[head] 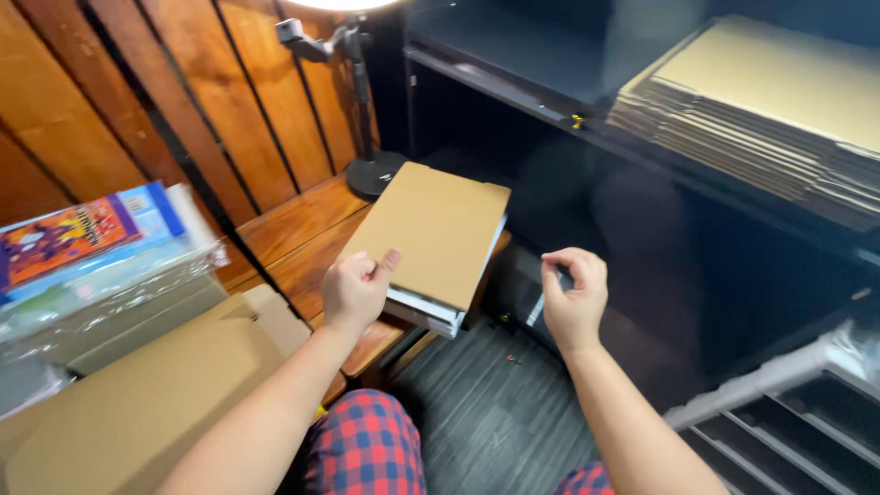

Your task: The person repeatedly picks up stacks of brown and white papers from a wooden bench and places them onto a black cabinet shelf. The person handles the papers by hand, moving them in small batches and stacking them neatly on the shelf.

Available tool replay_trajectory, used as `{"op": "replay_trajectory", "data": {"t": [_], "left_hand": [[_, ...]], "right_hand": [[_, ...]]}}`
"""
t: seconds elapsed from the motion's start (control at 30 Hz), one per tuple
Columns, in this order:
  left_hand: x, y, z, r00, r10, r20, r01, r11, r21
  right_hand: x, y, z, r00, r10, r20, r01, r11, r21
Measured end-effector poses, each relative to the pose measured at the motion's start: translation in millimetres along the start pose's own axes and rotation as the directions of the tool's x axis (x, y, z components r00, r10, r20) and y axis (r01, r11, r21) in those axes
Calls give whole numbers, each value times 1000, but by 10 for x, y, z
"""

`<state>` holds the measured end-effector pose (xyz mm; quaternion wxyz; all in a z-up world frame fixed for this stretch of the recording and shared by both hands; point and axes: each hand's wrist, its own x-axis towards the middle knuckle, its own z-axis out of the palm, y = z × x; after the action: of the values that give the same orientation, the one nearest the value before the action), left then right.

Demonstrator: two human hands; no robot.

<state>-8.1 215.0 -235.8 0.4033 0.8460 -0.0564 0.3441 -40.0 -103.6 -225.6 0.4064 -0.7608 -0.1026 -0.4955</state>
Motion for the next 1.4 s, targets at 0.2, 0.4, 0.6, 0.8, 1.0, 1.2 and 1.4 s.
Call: {"op": "replay_trajectory", "data": {"t": [0.2, 0.4, 0.6, 0.8, 1.0, 1.2, 1.4], "left_hand": [[-5, -328, -184, 976, -151, 158, 127, 980, 150], [-9, -485, -195, 953, -210, 218, 179, 972, 153], [-32, -398, -319, 938, -219, 270, 223, 975, 15], [64, -1175, 162, 958, -197, 208, 182, 979, 89], [141, -1123, -9, 872, -348, 344, 307, 937, 168], [110, -1322, 81, 891, -332, 311, 323, 943, 82], [80, -1470, 120, 898, -321, 300, 338, 941, -4]], "right_hand": [[-568, 28, 546, 966, 113, 231, -102, 993, -60], [-842, -123, 847, 798, 461, 388, -446, 885, -133], [-863, -389, 933, 726, 555, 407, -557, 821, -126], [-1018, -176, 1011, 742, 554, 378, -531, 829, -173], [-989, -297, 974, 810, 477, 341, -423, 878, -223], [-1037, -193, 1000, 797, 504, 332, -447, 863, -235], [-1088, -136, 1026, 815, 489, 312, -426, 870, -250]]}}
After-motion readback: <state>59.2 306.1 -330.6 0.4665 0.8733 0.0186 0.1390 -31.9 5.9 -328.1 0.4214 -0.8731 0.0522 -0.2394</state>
